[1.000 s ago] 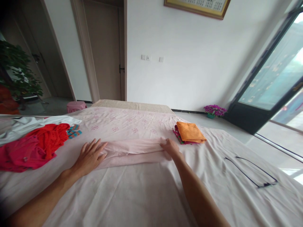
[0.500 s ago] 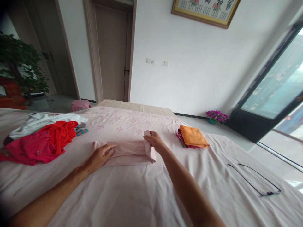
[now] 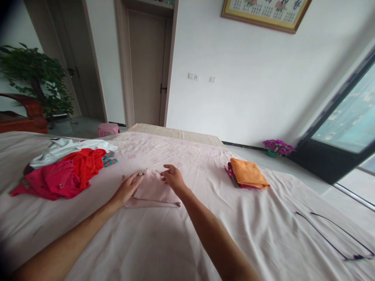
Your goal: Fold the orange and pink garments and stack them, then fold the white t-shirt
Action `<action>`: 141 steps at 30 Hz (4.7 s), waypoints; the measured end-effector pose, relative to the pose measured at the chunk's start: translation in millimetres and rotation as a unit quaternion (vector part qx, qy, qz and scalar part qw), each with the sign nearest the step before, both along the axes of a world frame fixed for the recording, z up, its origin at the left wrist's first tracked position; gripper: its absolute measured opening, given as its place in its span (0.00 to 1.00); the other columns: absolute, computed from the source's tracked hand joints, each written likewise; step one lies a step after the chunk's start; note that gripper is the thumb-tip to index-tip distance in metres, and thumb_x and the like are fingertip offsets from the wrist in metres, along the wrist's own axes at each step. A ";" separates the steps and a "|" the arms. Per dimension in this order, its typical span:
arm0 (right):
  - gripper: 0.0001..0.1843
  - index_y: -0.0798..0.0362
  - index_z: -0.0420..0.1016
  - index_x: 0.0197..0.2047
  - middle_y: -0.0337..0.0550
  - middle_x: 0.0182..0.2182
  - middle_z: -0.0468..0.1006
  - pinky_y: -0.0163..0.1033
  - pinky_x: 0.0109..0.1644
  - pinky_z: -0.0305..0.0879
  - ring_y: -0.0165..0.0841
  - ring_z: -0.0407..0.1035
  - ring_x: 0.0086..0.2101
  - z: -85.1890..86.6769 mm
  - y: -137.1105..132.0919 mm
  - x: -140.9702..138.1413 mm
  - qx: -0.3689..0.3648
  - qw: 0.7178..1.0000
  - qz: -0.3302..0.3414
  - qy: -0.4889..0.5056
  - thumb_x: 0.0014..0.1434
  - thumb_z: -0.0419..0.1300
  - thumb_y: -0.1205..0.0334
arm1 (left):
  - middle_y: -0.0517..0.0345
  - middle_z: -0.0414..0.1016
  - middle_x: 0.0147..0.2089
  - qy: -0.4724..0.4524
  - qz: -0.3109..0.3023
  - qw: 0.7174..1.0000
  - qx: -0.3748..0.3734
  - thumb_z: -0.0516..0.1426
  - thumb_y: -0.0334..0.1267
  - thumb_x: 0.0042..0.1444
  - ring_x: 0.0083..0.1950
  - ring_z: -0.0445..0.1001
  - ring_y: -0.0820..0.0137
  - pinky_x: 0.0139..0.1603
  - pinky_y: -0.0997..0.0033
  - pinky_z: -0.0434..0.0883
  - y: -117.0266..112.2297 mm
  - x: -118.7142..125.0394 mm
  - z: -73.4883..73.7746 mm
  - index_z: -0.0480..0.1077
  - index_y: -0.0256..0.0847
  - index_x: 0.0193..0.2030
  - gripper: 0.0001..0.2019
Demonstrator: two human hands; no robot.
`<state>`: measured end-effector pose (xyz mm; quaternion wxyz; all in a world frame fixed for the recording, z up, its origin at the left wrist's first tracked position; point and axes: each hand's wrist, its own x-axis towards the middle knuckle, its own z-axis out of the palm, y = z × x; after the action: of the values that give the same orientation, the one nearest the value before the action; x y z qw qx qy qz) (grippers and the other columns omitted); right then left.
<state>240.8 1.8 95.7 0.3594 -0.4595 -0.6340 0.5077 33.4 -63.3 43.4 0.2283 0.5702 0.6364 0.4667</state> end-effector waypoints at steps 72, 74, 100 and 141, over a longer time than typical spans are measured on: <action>0.16 0.52 0.72 0.52 0.47 0.43 0.77 0.43 0.49 0.67 0.37 0.68 0.42 -20.1 -98.7 11.8 0.504 0.783 0.190 -0.310 0.64 0.51 0.71 | 0.55 0.78 0.39 -0.336 -0.037 0.941 0.002 0.67 0.45 0.44 0.37 0.73 0.69 0.38 0.72 0.70 -21.7 30.8 32.9 0.68 0.34 0.63 0.38; 0.16 0.53 0.71 0.54 0.46 0.44 0.76 0.42 0.50 0.67 0.36 0.67 0.43 -20.6 -103.7 9.9 0.491 0.789 0.210 -0.305 0.64 0.51 0.70 | 0.57 0.77 0.38 -0.383 -0.035 0.923 -0.001 0.69 0.44 0.43 0.35 0.72 0.72 0.36 0.74 0.70 -22.3 31.4 35.8 0.70 0.36 0.62 0.38; 0.33 0.57 0.49 0.74 0.55 0.69 0.55 0.58 0.72 0.46 0.52 0.49 0.68 -31.1 -72.7 16.8 0.428 0.825 0.027 -0.369 0.69 0.47 0.61 | 0.46 0.71 0.64 -0.425 -0.161 0.890 -0.011 0.70 0.46 0.43 0.59 0.73 0.58 0.49 0.69 0.74 -35.0 61.8 48.9 0.63 0.43 0.68 0.44; 0.38 0.50 0.51 0.73 0.51 0.71 0.53 0.59 0.69 0.48 0.48 0.45 0.69 -35.6 -41.4 59.1 0.325 0.815 0.092 -0.472 0.66 0.56 0.46 | 0.46 0.74 0.59 0.102 -0.023 0.994 0.038 0.55 0.27 0.48 0.56 0.74 0.57 0.59 0.56 0.68 -21.8 44.4 18.0 0.71 0.42 0.60 0.29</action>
<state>299.9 -39.7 60.1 0.0962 -0.4386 -0.8932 0.0240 77.7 -85.1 61.5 0.1509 0.6377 0.6249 0.4243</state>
